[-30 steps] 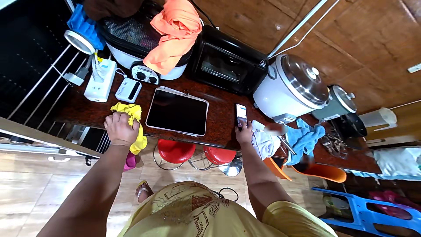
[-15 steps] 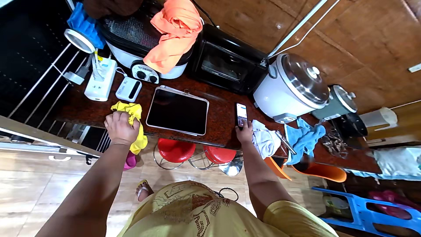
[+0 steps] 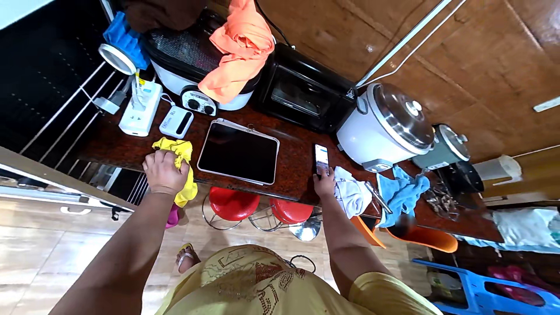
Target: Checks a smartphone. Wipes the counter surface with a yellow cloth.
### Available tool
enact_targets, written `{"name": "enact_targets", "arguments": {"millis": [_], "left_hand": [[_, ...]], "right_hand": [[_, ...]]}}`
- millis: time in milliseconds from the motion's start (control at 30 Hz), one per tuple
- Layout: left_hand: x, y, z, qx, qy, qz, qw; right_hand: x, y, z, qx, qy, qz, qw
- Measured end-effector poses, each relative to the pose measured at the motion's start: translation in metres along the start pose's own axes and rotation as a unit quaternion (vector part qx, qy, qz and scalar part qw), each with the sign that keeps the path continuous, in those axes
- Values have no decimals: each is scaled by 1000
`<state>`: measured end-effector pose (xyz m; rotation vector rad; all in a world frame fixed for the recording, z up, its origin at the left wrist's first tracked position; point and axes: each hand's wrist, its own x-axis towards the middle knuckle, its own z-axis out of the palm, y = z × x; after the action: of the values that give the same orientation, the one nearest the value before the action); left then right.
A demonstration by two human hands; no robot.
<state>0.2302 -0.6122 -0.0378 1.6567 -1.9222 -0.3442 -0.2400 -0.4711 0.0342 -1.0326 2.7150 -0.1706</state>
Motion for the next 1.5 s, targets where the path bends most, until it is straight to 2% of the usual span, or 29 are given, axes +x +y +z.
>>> {"name": "enact_targets", "arguments": {"millis": [100,267,367,800,1500], "left_hand": [[0,0,0,-1,3,3,1000],[0,-1,0,-1,2,2,1000],[-1,-1,1,1,0,1,1000],[-1,1,-2,-3,1,-4,1000],[-1,0,-2,-6,-1,0,1000]], "right_hand": [[0,0,-1,9,-1,1,1000],[3,11,2,102,66,23,992],[2,14,2,126,67,37,989],[7,19,4,97,42,21,994],[1,14,9,97,71,31,992]]}}
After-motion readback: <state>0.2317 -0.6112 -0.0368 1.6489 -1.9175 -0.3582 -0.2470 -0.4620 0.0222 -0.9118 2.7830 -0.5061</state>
